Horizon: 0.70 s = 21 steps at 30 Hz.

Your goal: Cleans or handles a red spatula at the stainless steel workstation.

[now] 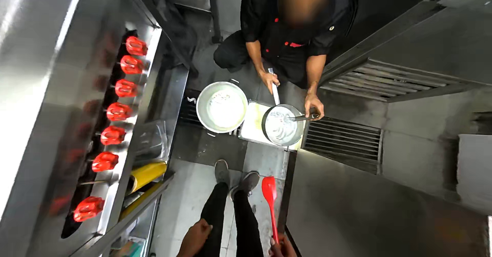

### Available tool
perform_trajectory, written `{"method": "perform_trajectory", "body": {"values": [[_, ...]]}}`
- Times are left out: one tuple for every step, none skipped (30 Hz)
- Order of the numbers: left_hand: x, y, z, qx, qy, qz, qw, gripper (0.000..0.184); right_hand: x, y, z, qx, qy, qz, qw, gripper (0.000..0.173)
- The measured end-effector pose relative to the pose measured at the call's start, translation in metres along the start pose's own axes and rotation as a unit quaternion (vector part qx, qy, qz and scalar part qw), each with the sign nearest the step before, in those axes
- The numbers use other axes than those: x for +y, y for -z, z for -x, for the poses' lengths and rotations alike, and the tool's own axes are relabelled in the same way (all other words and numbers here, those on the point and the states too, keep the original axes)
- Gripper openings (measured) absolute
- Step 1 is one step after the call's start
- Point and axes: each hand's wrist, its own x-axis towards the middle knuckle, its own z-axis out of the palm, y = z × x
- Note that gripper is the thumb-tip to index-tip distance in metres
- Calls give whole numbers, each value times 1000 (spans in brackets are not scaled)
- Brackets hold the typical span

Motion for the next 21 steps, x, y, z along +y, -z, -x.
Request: {"method": "perform_trajectory", "body": {"values": [[8,-6,-2,-2,-9,10,1000,43,-2,-3,-14,-7,-15,-10,1000,33],[16,-11,-3,-1,-16,33,999,41,-5,-6,-26,-12,-25,-21,999,34],[23,-16,-4,0,-24,56,998,40,-6,-9,-35,-9,-28,-33,999,33],[29,-21,-6,6,-38,74,997,38,-8,-11,-42,-2,-31,-47,998,33],[35,-25,-7,20,-60,85,994,36,-10,-12,-47,4,-29,-58,998,33],[42,-28,-8,40,-88,93,991,34,-10,-11,-52,10,-21,-68,997,34],[53,-28,-10,68,-124,95,985,32,-6,-10,-57,15,-7,-77,997,34],[68,-24,-12,99,-165,95,977,31,-2,-8,-64,20,8,-88,996,35],[88,-16,-15,128,-207,87,966,30,3,-6,-71,27,20,-99,994,35],[112,-6,-17,150,-254,68,953,29,7,-5,-77,37,32,-110,993,35],[140,7,-20,162,-298,36,940,30,12,-3,-82,47,44,-122,990,36],[173,23,-26,164,-334,-5,928,32,18,-1,-90,61,59,-134,987,36],[209,39,-35,168,-366,-57,913,34,23,-1,-97,76,70,-148,983,35],[247,55,-48,178,-394,-114,895,36,28,-2,-106,92,80,-163,979,34],[284,69,-64,189,-415,-175,873,40,33,-5,-115,108,95,-177,974,32],[320,81,-81,198,-437,-235,845,46,38,-9,-123,122,109,-190,968,32],[353,91,-101,211,-467,-293,807,54,42,-14,-132,135,122,-204,962,32],[385,98,-122,221,-493,-350,765,64,46,-20,-140,144,134,-220,956,32],[415,103,-143,228,-514,-406,721,74,48,-26,-149,153,146,-235,949,31],[443,107,-162,232,-517,-467,679,82,49,-32,-157,160,157,-247,943,31],[469,110,-177,231,-496,-535,644,87,49,-36,-167,168,173,-258,936,29]]}}
